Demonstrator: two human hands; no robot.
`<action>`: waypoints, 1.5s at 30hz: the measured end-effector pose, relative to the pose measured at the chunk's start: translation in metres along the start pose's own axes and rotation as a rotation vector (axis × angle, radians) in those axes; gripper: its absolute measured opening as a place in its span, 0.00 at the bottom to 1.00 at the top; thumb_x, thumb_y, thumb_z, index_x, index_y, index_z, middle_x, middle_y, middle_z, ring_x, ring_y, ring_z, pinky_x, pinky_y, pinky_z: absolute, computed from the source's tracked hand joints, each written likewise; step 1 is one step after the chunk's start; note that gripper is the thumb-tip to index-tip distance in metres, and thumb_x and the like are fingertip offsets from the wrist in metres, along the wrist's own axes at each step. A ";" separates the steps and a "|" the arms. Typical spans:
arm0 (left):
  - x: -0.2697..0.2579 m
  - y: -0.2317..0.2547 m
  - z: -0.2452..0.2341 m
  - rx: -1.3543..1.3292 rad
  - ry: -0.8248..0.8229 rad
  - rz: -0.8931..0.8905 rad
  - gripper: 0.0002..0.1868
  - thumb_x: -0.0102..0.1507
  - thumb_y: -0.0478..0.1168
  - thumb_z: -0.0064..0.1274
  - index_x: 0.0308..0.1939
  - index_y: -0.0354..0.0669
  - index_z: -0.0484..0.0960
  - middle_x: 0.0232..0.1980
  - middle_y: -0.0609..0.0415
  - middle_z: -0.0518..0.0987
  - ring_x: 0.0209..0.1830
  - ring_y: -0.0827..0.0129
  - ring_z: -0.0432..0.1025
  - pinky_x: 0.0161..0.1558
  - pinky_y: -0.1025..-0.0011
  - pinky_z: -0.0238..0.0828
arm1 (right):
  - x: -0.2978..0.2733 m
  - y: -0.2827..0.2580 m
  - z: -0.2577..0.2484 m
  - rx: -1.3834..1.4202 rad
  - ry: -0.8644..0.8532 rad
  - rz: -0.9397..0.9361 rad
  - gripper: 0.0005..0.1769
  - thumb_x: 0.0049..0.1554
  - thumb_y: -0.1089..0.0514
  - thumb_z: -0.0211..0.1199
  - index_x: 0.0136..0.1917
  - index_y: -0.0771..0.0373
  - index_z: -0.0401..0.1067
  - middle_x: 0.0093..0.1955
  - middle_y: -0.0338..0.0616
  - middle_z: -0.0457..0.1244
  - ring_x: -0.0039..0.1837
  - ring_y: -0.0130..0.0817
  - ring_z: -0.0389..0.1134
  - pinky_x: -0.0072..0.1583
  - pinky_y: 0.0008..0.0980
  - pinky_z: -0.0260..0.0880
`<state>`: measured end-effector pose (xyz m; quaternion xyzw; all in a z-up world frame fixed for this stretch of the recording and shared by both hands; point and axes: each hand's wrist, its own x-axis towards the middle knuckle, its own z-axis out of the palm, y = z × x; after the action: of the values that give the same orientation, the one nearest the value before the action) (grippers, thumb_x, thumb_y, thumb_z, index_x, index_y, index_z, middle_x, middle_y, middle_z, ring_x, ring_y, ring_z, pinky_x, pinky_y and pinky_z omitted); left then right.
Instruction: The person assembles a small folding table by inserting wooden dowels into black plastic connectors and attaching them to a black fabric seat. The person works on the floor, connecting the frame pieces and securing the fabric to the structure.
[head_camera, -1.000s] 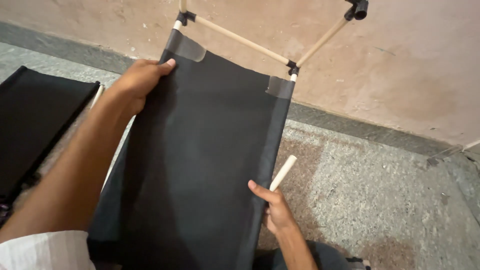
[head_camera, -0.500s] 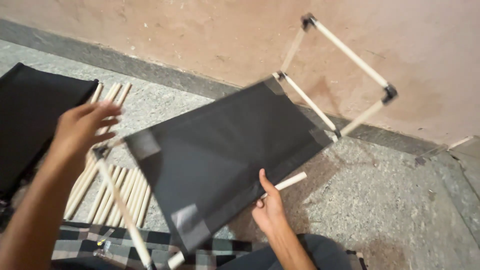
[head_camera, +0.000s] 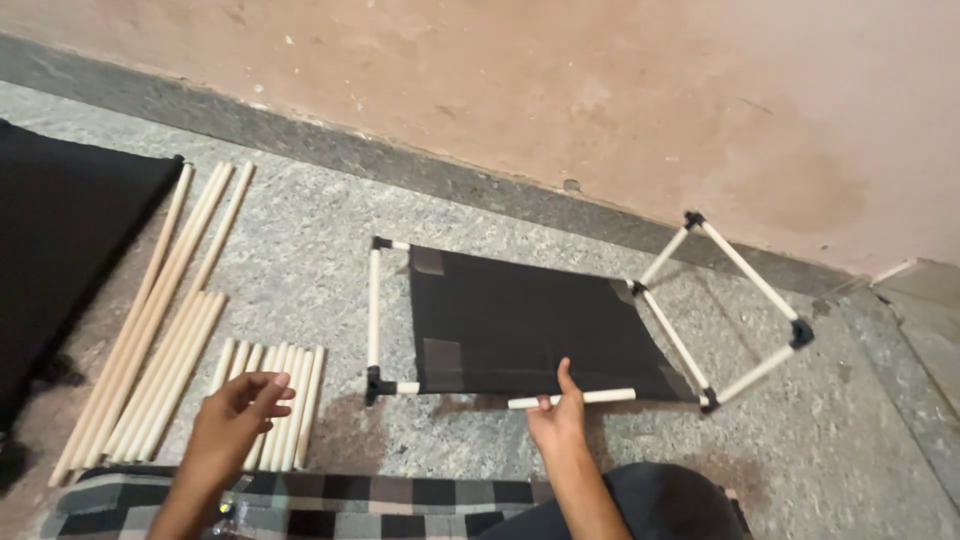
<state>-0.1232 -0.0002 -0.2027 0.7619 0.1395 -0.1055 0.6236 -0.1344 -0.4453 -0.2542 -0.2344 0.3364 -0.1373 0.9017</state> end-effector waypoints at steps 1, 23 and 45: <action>-0.002 0.002 0.002 0.049 0.014 0.023 0.27 0.63 0.55 0.55 0.54 0.34 0.83 0.47 0.43 0.88 0.47 0.58 0.83 0.50 0.61 0.75 | 0.006 0.004 -0.006 -0.010 0.064 -0.010 0.14 0.56 0.49 0.69 0.52 0.54 0.74 0.47 0.31 0.68 0.30 0.23 0.56 0.34 0.19 0.51; -0.037 0.042 0.009 0.506 0.008 -0.076 0.26 0.64 0.58 0.54 0.57 0.44 0.82 0.48 0.48 0.87 0.46 0.57 0.84 0.50 0.62 0.79 | -0.031 0.005 0.000 -0.459 0.412 -0.547 0.18 0.65 0.47 0.58 0.58 0.63 0.73 0.50 0.40 0.61 0.45 0.31 0.60 0.49 0.35 0.65; -0.002 -0.031 0.112 0.424 -0.167 0.158 0.16 0.52 0.29 0.61 0.43 0.39 0.77 0.34 0.40 0.83 0.38 0.47 0.80 0.42 0.56 0.75 | -0.103 0.059 0.120 -1.355 -0.642 -0.676 0.17 0.56 0.67 0.66 0.60 0.69 0.74 0.53 0.49 0.72 0.56 0.32 0.76 0.57 0.31 0.79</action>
<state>-0.1342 -0.1047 -0.2526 0.8730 0.0019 -0.1461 0.4653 -0.1239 -0.3132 -0.1493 -0.8444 -0.0168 -0.0947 0.5270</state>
